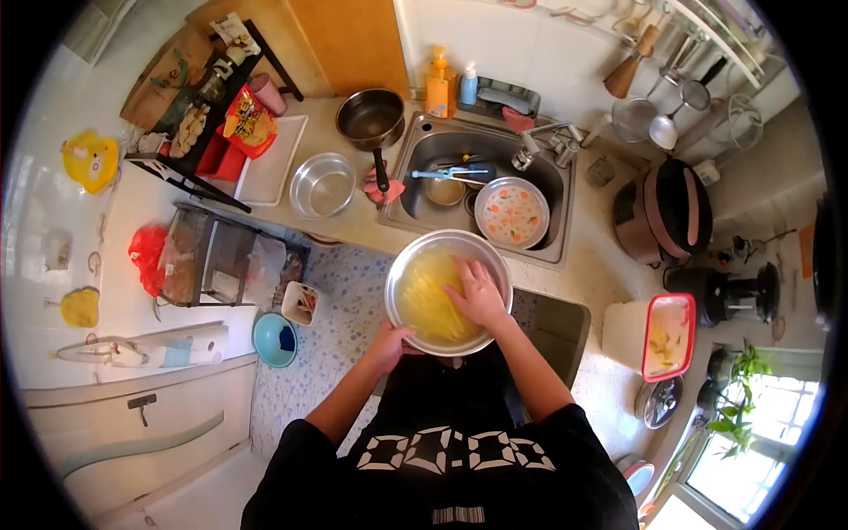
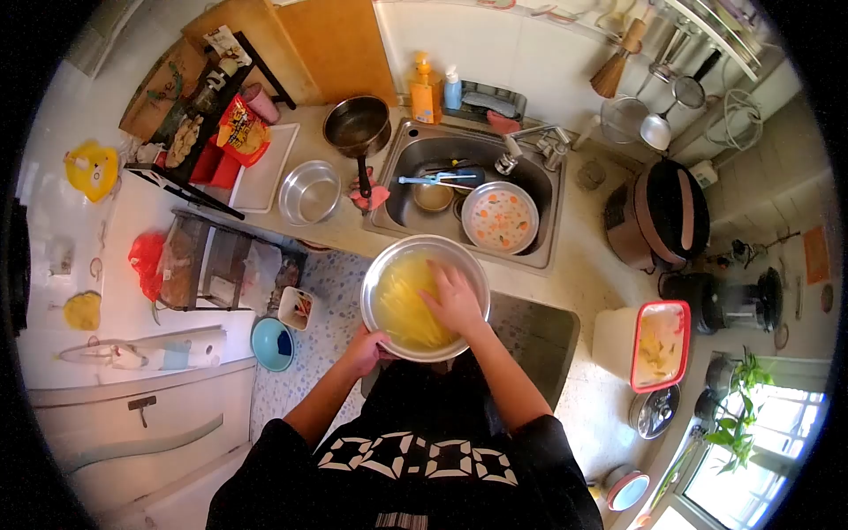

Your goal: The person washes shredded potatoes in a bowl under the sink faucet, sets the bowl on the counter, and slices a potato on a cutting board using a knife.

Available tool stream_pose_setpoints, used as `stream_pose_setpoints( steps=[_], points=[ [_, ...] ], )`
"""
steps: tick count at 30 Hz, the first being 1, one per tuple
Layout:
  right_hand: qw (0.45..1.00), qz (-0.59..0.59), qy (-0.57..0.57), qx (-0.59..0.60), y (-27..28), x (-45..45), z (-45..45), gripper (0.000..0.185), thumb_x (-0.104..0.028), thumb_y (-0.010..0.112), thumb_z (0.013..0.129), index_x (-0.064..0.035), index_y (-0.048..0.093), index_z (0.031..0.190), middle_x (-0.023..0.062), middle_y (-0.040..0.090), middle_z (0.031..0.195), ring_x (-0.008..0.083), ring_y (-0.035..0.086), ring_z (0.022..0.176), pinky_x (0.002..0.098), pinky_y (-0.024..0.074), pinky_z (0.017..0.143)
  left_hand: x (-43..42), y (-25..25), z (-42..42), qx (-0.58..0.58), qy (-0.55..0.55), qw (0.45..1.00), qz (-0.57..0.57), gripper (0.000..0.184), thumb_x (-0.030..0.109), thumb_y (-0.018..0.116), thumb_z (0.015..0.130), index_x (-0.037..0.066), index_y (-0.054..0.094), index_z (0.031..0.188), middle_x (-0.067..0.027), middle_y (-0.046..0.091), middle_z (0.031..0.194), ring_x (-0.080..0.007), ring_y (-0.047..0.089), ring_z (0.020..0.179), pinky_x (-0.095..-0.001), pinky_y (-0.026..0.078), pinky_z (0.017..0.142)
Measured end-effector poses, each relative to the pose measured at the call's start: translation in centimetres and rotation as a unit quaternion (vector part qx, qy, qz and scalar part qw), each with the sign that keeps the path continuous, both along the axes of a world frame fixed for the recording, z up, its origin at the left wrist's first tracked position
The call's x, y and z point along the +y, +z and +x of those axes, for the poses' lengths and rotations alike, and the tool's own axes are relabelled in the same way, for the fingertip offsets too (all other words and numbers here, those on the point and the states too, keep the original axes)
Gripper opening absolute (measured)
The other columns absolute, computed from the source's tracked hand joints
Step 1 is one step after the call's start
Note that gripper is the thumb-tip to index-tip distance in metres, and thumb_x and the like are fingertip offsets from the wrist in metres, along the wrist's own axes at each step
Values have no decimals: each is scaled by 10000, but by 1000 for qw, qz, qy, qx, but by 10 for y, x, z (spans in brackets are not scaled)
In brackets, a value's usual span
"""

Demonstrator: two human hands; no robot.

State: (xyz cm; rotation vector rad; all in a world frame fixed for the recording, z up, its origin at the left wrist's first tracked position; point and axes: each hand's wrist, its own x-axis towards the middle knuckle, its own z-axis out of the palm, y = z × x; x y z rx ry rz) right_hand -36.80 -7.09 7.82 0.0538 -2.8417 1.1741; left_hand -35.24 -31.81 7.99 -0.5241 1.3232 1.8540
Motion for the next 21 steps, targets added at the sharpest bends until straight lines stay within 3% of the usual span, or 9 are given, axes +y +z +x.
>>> stream_pose_setpoints(
  steps=[6, 15, 21],
  points=[
    [999, -14, 46, -3, -26, 5, -61, 708, -405, 650, 939, -111, 384, 1525, 267, 526, 1349, 462, 538, 1197, 496, 447, 1035, 9, 0, -39, -5, 46, 999, -25, 610, -3, 539, 858, 68, 368, 1439, -167, 618, 1243, -349, 700, 1012, -516, 647, 748],
    [984, -79, 130, -94, -57, 34, -142, 785, -458, 652, 928, -2, 371, 1502, 273, 482, 1437, 442, 478, 1317, 459, 399, 1108, 57, -4, -83, -18, 132, 989, -67, 603, -31, 492, 850, 53, 367, 1434, -189, 588, 1279, -371, 698, 995, -493, 657, 713],
    [963, -67, 173, -196, -75, 45, -174, 744, -500, 576, 972, 6, 393, 1486, 276, 444, 1483, 441, 452, 1354, 462, 373, 1133, 75, -11, -105, -29, 141, 987, -73, 602, -35, 490, 843, 42, 382, 1430, -196, 592, 1292, -377, 697, 1020, -503, 657, 735]
  ],
)
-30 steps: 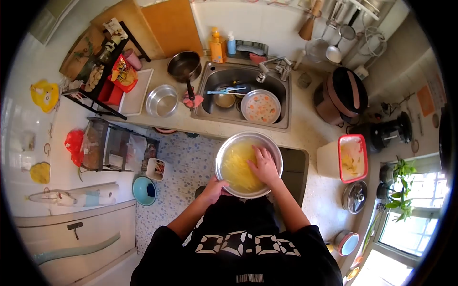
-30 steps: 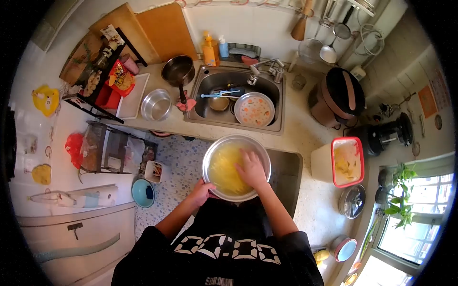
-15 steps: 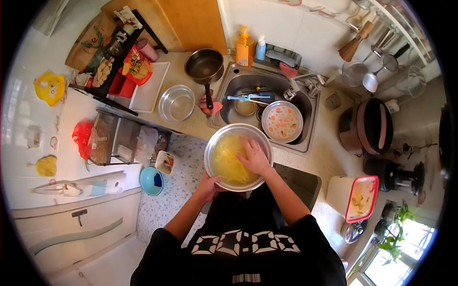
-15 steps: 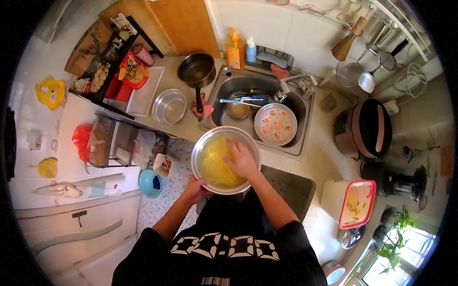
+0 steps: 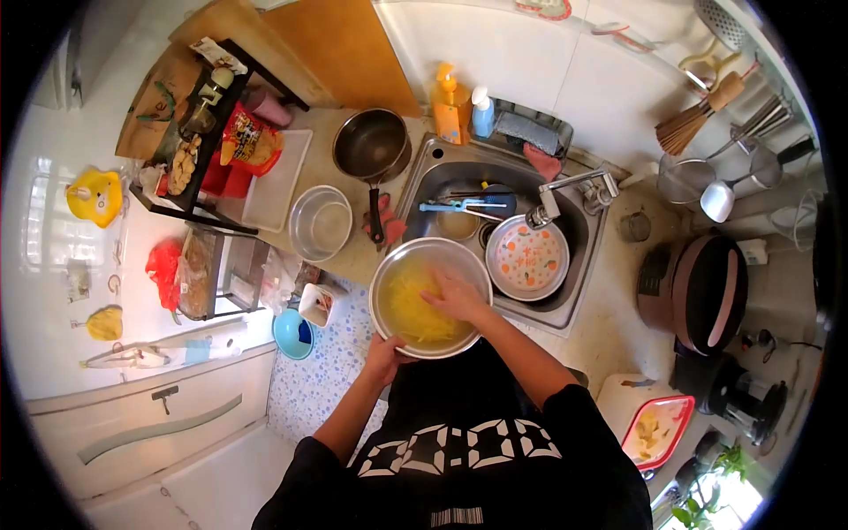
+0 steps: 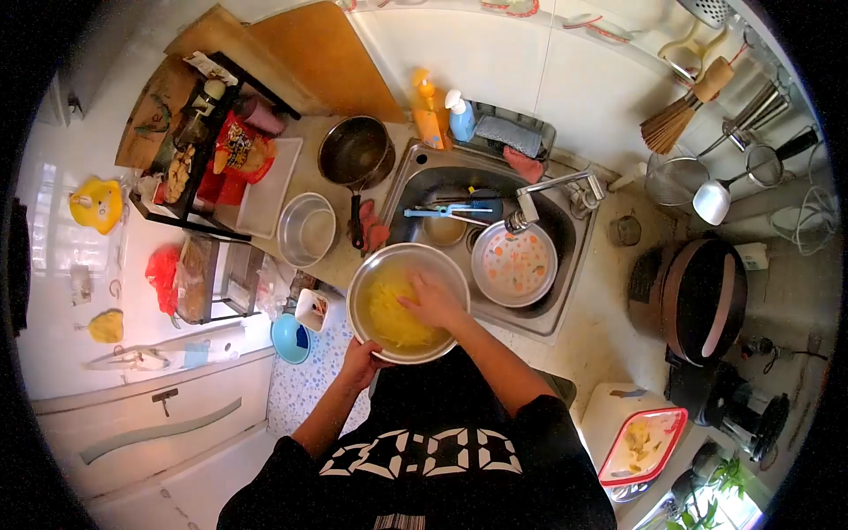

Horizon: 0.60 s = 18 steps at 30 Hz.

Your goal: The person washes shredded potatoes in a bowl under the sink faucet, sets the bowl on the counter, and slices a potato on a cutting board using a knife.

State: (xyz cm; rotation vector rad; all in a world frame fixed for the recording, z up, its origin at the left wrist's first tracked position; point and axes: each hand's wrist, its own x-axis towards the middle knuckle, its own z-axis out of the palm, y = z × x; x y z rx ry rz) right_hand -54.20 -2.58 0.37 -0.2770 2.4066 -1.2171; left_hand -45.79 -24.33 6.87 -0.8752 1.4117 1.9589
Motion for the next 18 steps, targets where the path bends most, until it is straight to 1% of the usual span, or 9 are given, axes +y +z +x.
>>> stream_pose_setpoints(
  steps=[3, 6, 9, 12, 15, 18],
  points=[
    [998, 10, 29, -58, -3, 1, -14, 750, -524, 537, 984, 2, 383, 1496, 281, 412, 1517, 438, 425, 1384, 462, 351, 1154, -1, -7, -12, -18, -8, 1000, -9, 603, -27, 485, 843, 44, 381, 1432, -193, 603, 1280, -374, 703, 1002, -497, 658, 731],
    [998, 3, 20, -56, -4, 4, -22, 751, -519, 533, 986, -4, 371, 1508, 277, 395, 1536, 433, 411, 1401, 457, 328, 1173, 3, -5, -25, -7, -10, 1000, -22, 588, -5, 482, 850, 41, 385, 1427, -191, 617, 1260, -366, 710, 983, -492, 658, 724],
    [997, -11, 14, -75, -1, 3, -30, 745, -503, 541, 984, -10, 365, 1515, 274, 388, 1545, 426, 407, 1408, 457, 322, 1177, -2, -6, -37, -16, -33, 999, -25, 571, -10, 498, 838, 36, 416, 1402, -196, 620, 1253, -363, 701, 1015, -504, 649, 740],
    [997, -49, -5, -59, -15, -4, -31, 735, -485, 547, 982, -22, 358, 1521, 267, 409, 1532, 425, 411, 1404, 451, 330, 1170, -4, -4, -49, -22, -51, 998, -38, 560, 4, 496, 843, 42, 422, 1396, -191, 624, 1247, -355, 708, 997, -496, 649, 736],
    [997, -48, 2, -67, -16, -5, -36, 726, -473, 550, 983, -31, 352, 1525, 264, 411, 1531, 423, 413, 1403, 445, 333, 1166, -5, 2, -57, -24, -66, 997, -41, 550, 17, 497, 847, 48, 426, 1392, -184, 632, 1235, -346, 709, 999, -490, 647, 739],
    [993, -65, 10, -101, -11, -6, -42, 723, -465, 554, 986, -32, 345, 1525, 256, 409, 1535, 423, 422, 1397, 437, 334, 1164, -1, 13, -64, -38, -55, 996, -60, 551, 16, 502, 846, 52, 427, 1391, -178, 636, 1228, -341, 709, 999, -485, 646, 745]
  ],
)
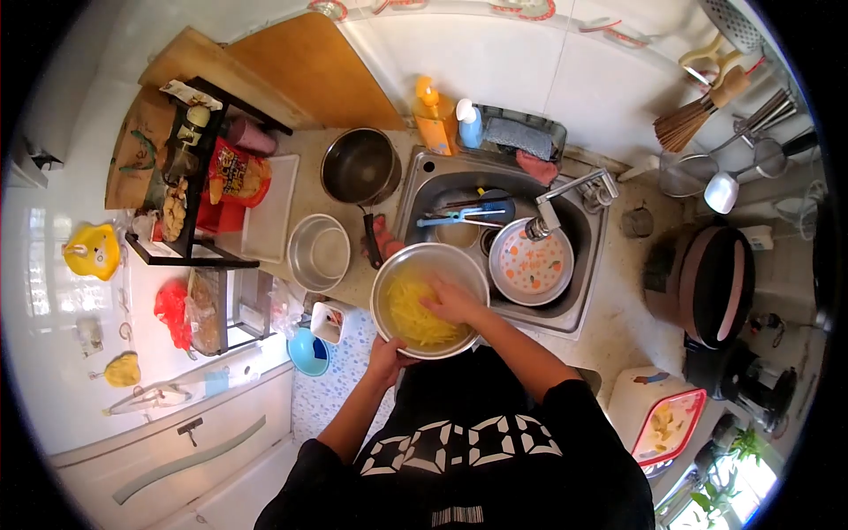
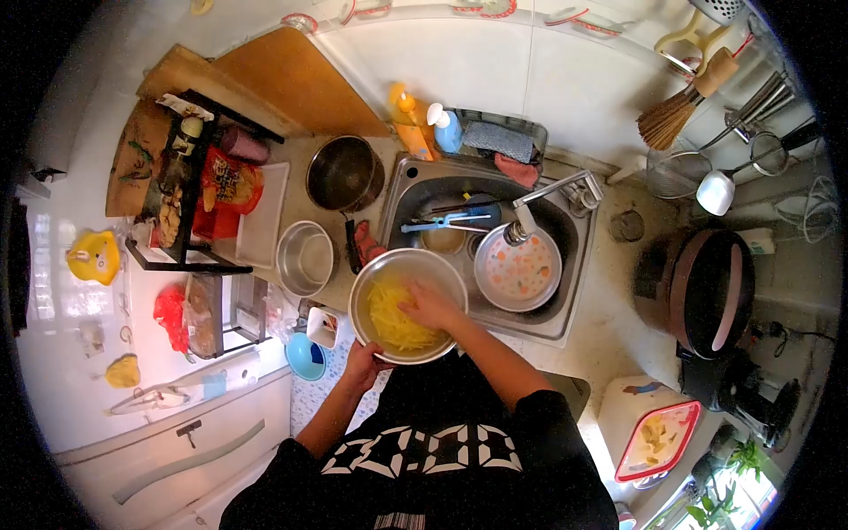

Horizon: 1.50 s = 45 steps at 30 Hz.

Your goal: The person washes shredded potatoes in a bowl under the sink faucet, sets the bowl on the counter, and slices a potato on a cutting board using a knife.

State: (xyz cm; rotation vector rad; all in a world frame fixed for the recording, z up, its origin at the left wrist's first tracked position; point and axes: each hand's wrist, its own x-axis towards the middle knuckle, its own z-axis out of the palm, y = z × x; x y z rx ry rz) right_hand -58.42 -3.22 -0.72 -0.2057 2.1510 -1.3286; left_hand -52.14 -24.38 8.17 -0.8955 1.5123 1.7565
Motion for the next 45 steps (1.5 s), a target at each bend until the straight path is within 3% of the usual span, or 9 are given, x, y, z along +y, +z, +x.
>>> stream_pose_setpoints(
  steps=[12, 15, 18, 21, 30, 42, 45],
  points=[
    [998, -32, -15, 43, -19, -12, -3, 736, -437, 554, 994, -87, 262, 1572, 322, 350, 1545, 477, 447, 1363, 458, 363, 1143, -2, 5, -15, 0, -15, 1000, -18, 573, 6, 511, 835, 66, 411, 1396, -175, 621, 1248, -333, 712, 987, -473, 655, 720],
    [999, -32, -15, 6, -9, -11, -5, 731, -434, 552, 996, -96, 259, 1574, 323, 350, 1544, 475, 441, 1367, 458, 361, 1145, -1, 6, -17, 12, -8, 1000, -15, 591, 2, 503, 833, 75, 392, 1409, -176, 614, 1254, -332, 713, 983, -464, 660, 706],
    [999, -38, -27, 21, -9, -11, -4, 724, -424, 553, 997, -104, 257, 1576, 313, 336, 1558, 468, 434, 1376, 458, 360, 1146, 0, 8, -19, 5, -12, 1000, -15, 607, -1, 494, 833, 86, 373, 1422, -178, 610, 1254, -331, 713, 991, -455, 663, 702],
    [997, -50, -41, 36, -11, -12, -3, 703, -412, 558, 996, -104, 280, 1563, 297, 348, 1553, 460, 434, 1374, 464, 370, 1136, 1, 8, -21, 20, -20, 1000, -12, 661, 14, 510, 799, 49, 343, 1438, -202, 599, 1259, -365, 712, 992, -507, 652, 768],
    [994, -42, -52, 86, -19, -13, -3, 663, -397, 562, 992, -108, 323, 1538, 222, 377, 1539, 433, 467, 1338, 456, 392, 1113, 5, 12, -27, 24, -41, 998, -32, 657, 12, 508, 811, 52, 340, 1444, -199, 618, 1251, -352, 727, 960, -474, 660, 739],
    [987, -66, -85, 121, -19, -17, -6, 681, -376, 592, 982, -78, 336, 1539, 254, 434, 1482, 422, 462, 1345, 436, 376, 1132, 17, 23, -40, 16, -55, 996, -63, 643, -23, 489, 815, 69, 362, 1439, -187, 627, 1247, -339, 734, 930, -445, 665, 696],
    [984, -69, -98, 133, -22, -20, -6, 691, -343, 600, 975, -94, 315, 1553, 246, 448, 1472, 434, 481, 1320, 435, 399, 1106, 16, 21, -42, 21, -65, 996, -66, 608, 17, 487, 888, 103, 332, 1469, -186, 623, 1255, -336, 735, 933, -416, 661, 674]
  ],
)
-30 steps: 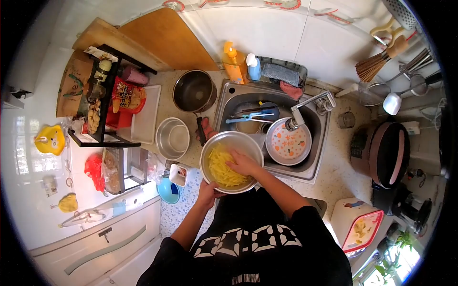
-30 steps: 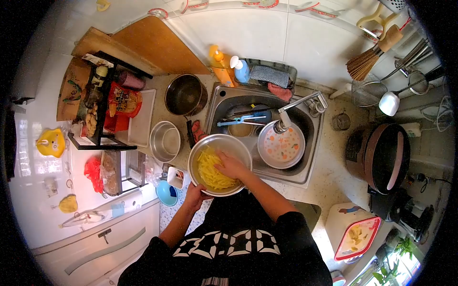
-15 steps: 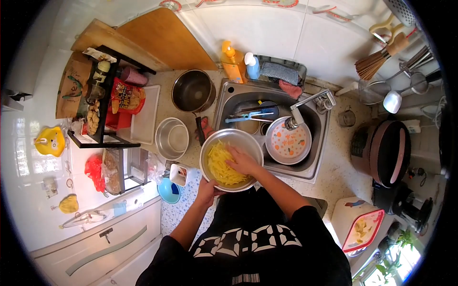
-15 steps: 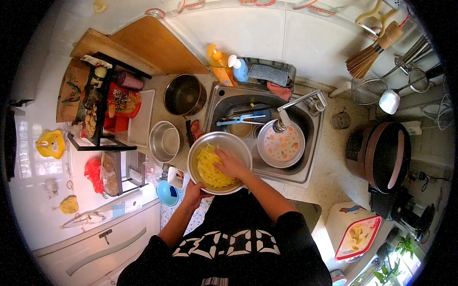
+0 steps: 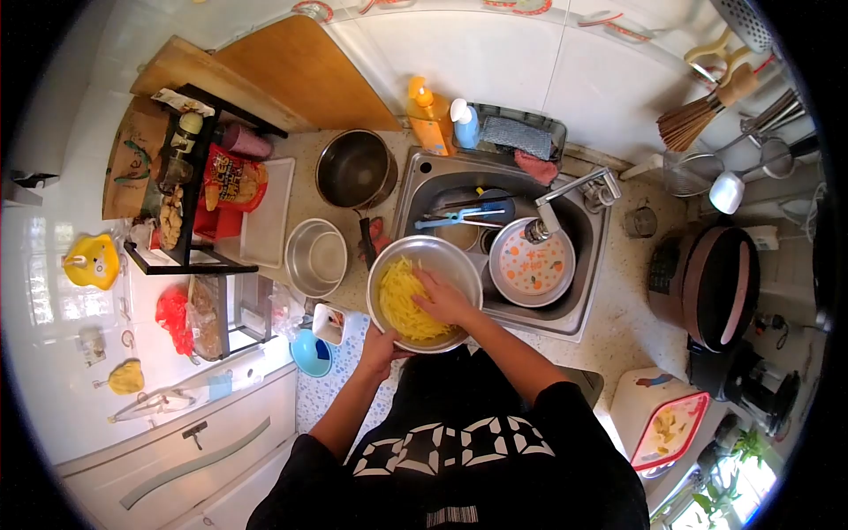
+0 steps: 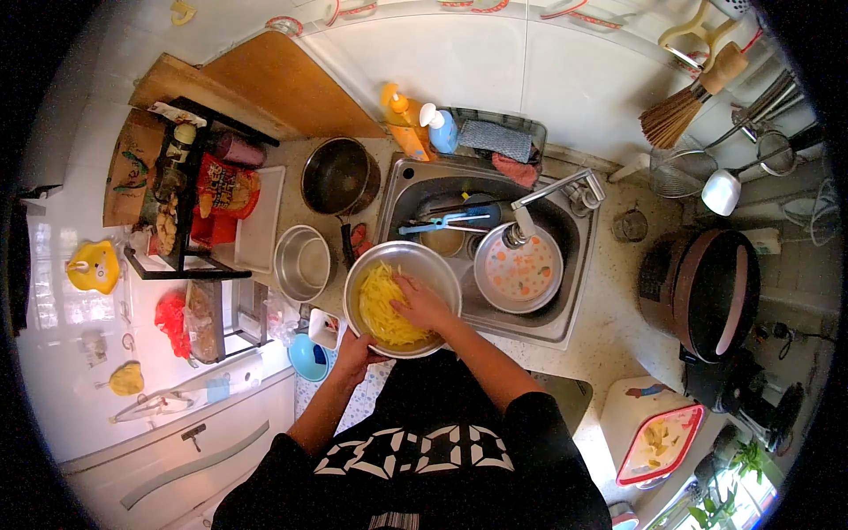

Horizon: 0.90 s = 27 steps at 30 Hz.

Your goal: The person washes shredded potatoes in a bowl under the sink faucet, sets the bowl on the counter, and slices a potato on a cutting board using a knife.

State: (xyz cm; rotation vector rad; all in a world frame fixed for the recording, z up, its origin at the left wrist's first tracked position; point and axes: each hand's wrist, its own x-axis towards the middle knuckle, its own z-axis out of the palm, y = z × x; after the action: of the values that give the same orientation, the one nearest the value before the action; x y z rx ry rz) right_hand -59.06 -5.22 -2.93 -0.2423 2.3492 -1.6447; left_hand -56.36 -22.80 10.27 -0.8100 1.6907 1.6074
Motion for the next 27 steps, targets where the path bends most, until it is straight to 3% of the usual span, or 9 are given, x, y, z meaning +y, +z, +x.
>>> stream_pose_setpoints(
  steps=[3, 6, 12, 18, 21, 27],
  points=[
    [1000, 12, -6, -2, 0, -2, -2, 707, -351, 599, 976, -94, 297, 1562, 244, 439, 1484, 436, 484, 1321, 439, 399, 1104, 4, 6, -3, 7, -3, 1000, -16, 628, -4, 490, 843, 85, 352, 1449, -169, 622, 1251, -328, 735, 911, -427, 660, 684],
    [1000, -5, -21, -14, 2, -3, -2, 721, -360, 611, 969, -99, 300, 1565, 252, 433, 1487, 444, 480, 1322, 445, 393, 1108, 5, 2, -4, 24, -5, 999, -22, 632, 1, 448, 874, 107, 322, 1484, -175, 613, 1273, -317, 738, 907, -381, 651, 629],
    [999, 1, -45, -6, -4, -7, -3, 743, -373, 637, 953, -115, 309, 1568, 267, 410, 1509, 457, 461, 1344, 441, 378, 1125, 9, 3, -9, 22, -20, 999, -33, 667, -14, 454, 850, 112, 319, 1490, -176, 608, 1283, -316, 738, 918, -376, 651, 621],
    [998, -15, -57, -5, -8, -9, -2, 771, -398, 648, 945, -111, 304, 1572, 266, 416, 1506, 450, 460, 1349, 436, 374, 1130, 14, 9, -11, 32, -19, 998, -42, 626, 20, 526, 856, 105, 349, 1451, -155, 603, 1282, -319, 730, 922, -415, 658, 667],
    [999, -10, -43, -24, -11, -7, -3, 831, -478, 629, 950, -131, 245, 1600, 281, 352, 1553, 429, 393, 1418, 434, 326, 1174, 21, 16, -14, 31, -18, 998, -53, 676, 11, 523, 843, 108, 316, 1479, -167, 575, 1314, -332, 726, 936, -425, 660, 671],
    [995, -57, -83, -27, -3, -9, -6, 834, -480, 644, 944, -144, 249, 1597, 278, 348, 1553, 448, 378, 1420, 450, 324, 1170, 23, 18, -19, 47, -17, 998, -43, 802, -41, 477, 822, 146, 225, 1559, -202, 522, 1375, -373, 715, 991, -441, 666, 675]
  ],
)
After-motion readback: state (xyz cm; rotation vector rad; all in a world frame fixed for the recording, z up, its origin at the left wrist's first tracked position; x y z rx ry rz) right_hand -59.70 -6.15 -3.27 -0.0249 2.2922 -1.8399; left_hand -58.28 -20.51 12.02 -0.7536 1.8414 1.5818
